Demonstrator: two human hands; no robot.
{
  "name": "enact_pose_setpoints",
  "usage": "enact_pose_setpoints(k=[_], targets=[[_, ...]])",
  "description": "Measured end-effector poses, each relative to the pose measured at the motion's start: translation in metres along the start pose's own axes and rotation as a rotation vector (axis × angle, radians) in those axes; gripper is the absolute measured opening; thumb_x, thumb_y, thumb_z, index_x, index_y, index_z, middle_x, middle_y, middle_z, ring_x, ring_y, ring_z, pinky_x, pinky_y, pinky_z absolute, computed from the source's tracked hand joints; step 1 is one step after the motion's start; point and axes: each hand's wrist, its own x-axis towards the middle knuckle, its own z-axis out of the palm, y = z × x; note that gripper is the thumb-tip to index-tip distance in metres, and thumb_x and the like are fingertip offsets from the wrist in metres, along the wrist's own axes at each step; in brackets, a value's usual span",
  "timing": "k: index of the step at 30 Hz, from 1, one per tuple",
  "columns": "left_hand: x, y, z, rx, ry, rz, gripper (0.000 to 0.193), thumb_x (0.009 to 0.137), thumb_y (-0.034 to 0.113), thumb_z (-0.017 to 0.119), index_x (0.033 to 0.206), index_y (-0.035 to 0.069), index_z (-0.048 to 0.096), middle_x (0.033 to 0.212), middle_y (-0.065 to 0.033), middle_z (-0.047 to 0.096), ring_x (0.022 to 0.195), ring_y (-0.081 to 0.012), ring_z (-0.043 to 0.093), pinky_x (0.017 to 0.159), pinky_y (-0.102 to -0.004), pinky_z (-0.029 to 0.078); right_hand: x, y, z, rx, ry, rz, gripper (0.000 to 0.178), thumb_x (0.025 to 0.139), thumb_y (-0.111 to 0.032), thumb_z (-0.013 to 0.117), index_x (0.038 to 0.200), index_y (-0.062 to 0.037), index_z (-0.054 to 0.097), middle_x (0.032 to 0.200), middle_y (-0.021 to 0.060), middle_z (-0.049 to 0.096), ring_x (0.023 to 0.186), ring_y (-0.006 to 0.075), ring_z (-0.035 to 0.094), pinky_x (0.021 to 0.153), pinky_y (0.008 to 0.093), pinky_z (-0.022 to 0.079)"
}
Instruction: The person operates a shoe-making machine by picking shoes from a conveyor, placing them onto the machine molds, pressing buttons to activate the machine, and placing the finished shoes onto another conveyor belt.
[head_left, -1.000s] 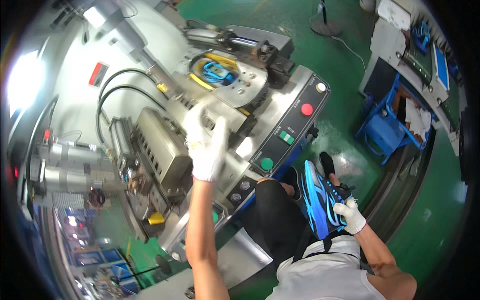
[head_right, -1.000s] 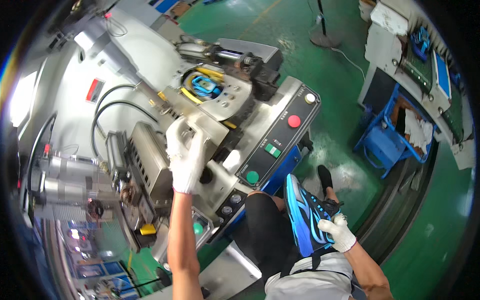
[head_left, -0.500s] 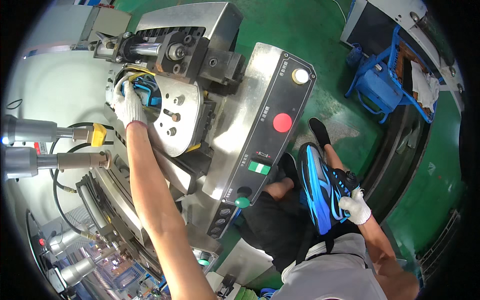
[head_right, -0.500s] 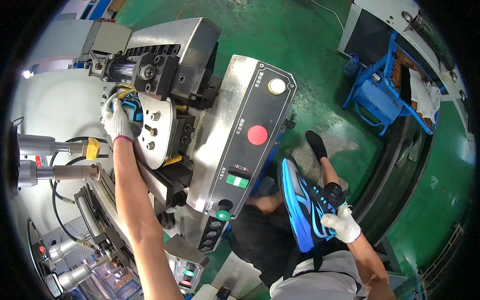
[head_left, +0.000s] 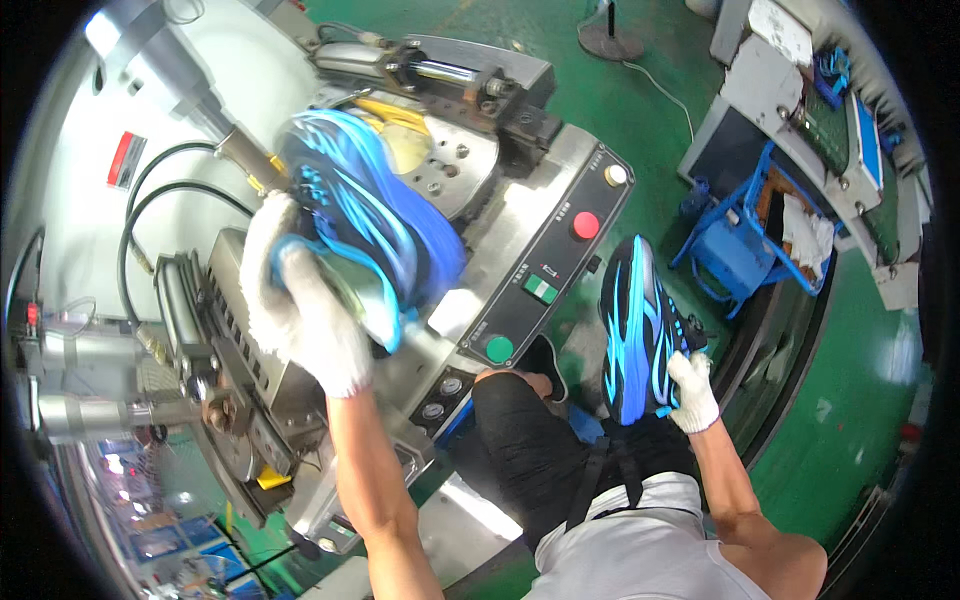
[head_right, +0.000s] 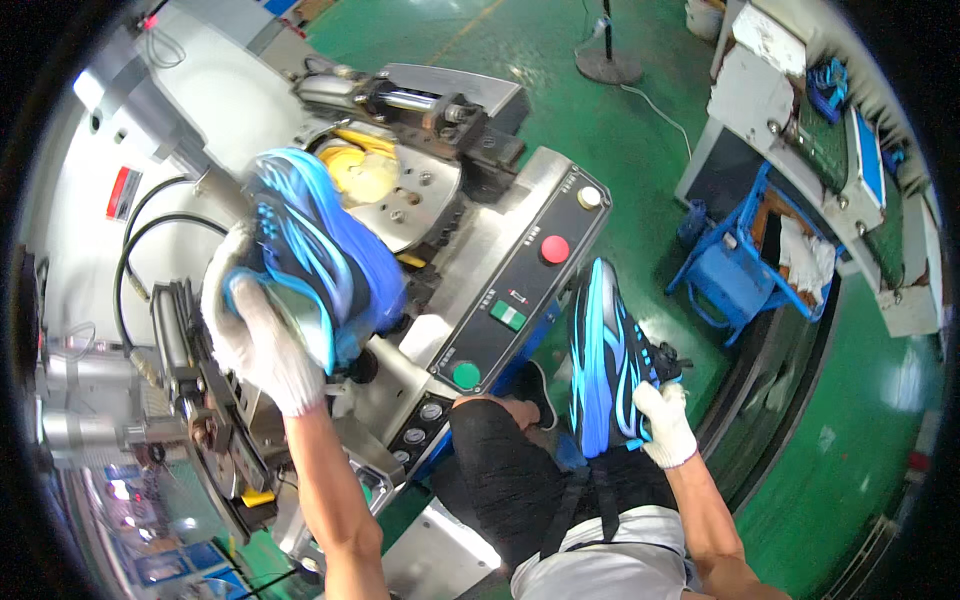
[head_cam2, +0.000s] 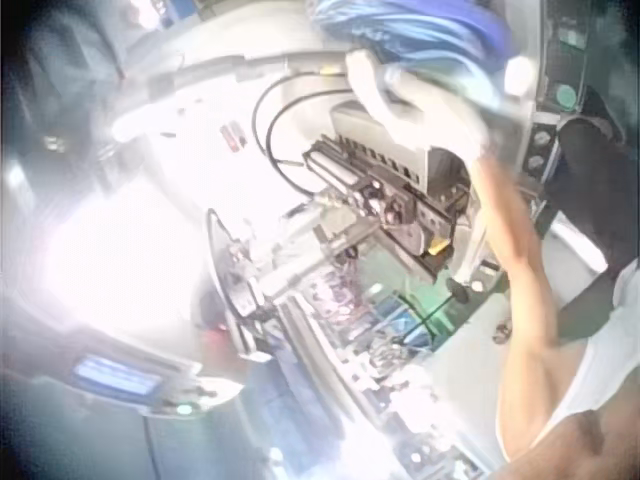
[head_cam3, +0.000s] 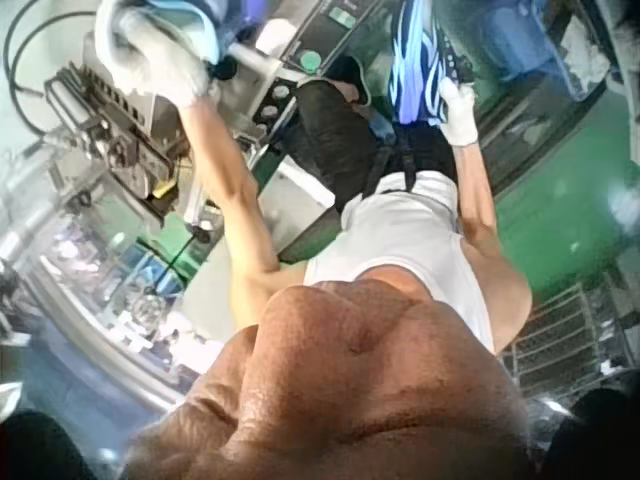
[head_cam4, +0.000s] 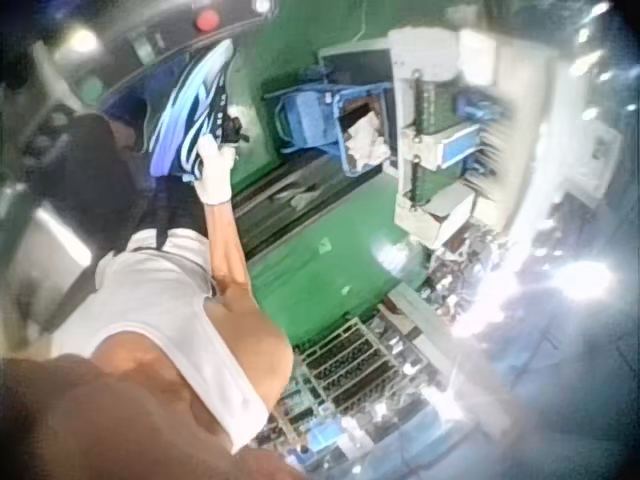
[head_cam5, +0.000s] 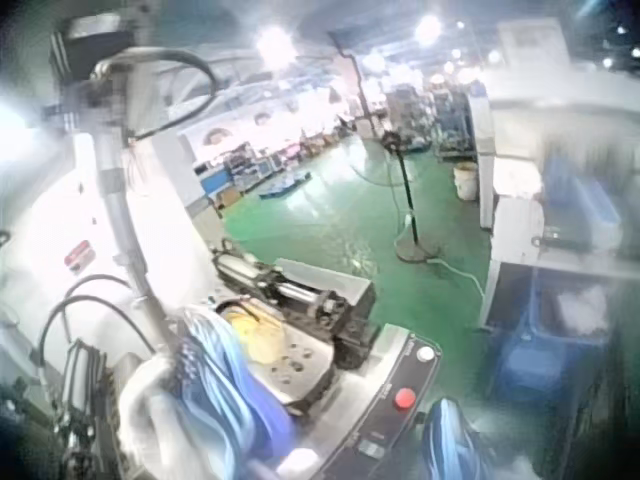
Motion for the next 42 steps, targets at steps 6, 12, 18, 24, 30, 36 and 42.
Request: enact_pose_setpoints(k=[6,12,18,24,30,36,42], targets=[[-0.175,0.042,-0.094,-0.379,-0.556,-0.278,0.028,0.086,-0.001,0.073,0.113,0.005,0.074,0.126,-0.0184,0.070,0.122,-0.0387,0.066,0.109,-0.0497,0.052,0.055,-0.067,0.094,-0.201,-0.197,-0.431,0.045,0.093,-0.017,0.081,0.130,0.0020,0.065,0.119,0.0054,0.072,0.102,0.0143,0.068,0.088,0.0345,0.058],[-0.331,0.023,-0.169,-0.175,-0.798,-0.446,0.045,0.079,0.005,0.083,0.124,0.010,0.075,0.127,-0.0175,0.071,0.126,-0.0367,0.066,0.114,-0.0516,0.049,0.087,-0.166,0.314,-0.900,-0.350,-0.892,0.059,0.090,-0.038,0.083,0.132,0.0014,0.066,0.119,0.0107,0.073,0.102,0.0156,0.067,0.091,0.0343,0.056],[-0.357,0.010,-0.188,-0.266,-0.563,-0.855,0.052,0.072,0.004,0.089,0.122,0.005,0.076,0.131,-0.0178,0.072,0.129,-0.0323,0.066,0.125,-0.0487,0.040,0.172,-0.147,0.502,-1.720,-0.437,-0.918,0.083,0.083,-0.059,0.072,0.135,0.0051,0.067,0.129,0.0239,0.072,0.118,0.0330,0.071,0.103,0.0401,0.054],[-0.348,0.004,-0.173,-0.335,-0.566,-0.768,0.055,0.068,0.007,0.094,0.120,0.007,0.076,0.124,-0.0135,0.073,0.130,-0.0343,0.066,0.125,-0.0586,0.036,0.242,-0.082,0.538,-1.802,-0.368,-1.120,0.058,0.079,-0.052,0.067,0.109,-0.0031,0.078,0.113,0.0253,0.075,0.110,0.0339,0.075,0.094,0.0416,0.058],[-0.346,0.004,-0.160,-0.312,-0.600,-0.725,0.054,0.067,0.008,0.094,0.118,0.009,0.078,0.121,-0.0106,0.075,0.129,-0.0335,0.066,0.127,-0.0578,0.033,0.238,-0.080,0.530,-1.972,-0.458,-1.066,0.075,0.088,-0.059,0.058,0.126,0.0046,0.071,0.133,0.0280,0.069,0.123,0.0356,0.069,0.105,0.0422,0.053],[-0.355,0.009,-0.160,-0.355,-0.553,-0.790,0.050,0.068,0.005,0.091,0.116,0.006,0.078,0.125,-0.0142,0.074,0.134,-0.0332,0.063,0.128,-0.0566,0.031,0.092,-0.056,0.407,-0.914,-0.630,-1.407,0.073,0.094,-0.031,0.073,0.152,0.0043,0.046,0.142,0.0312,0.060,0.136,0.0436,0.059,0.114,0.0457,0.048],[-0.361,0.018,-0.155,-0.310,-0.489,-0.721,0.044,0.072,0.004,0.086,0.115,0.007,0.076,0.121,-0.0159,0.075,0.129,-0.0347,0.065,0.126,-0.0561,0.033,0.021,0.071,0.254,-1.422,-0.814,-1.409,0.084,0.093,-0.046,0.071,0.157,0.0025,0.044,0.163,0.0295,0.041,0.153,0.0481,0.036,0.128,0.0537,0.028]])
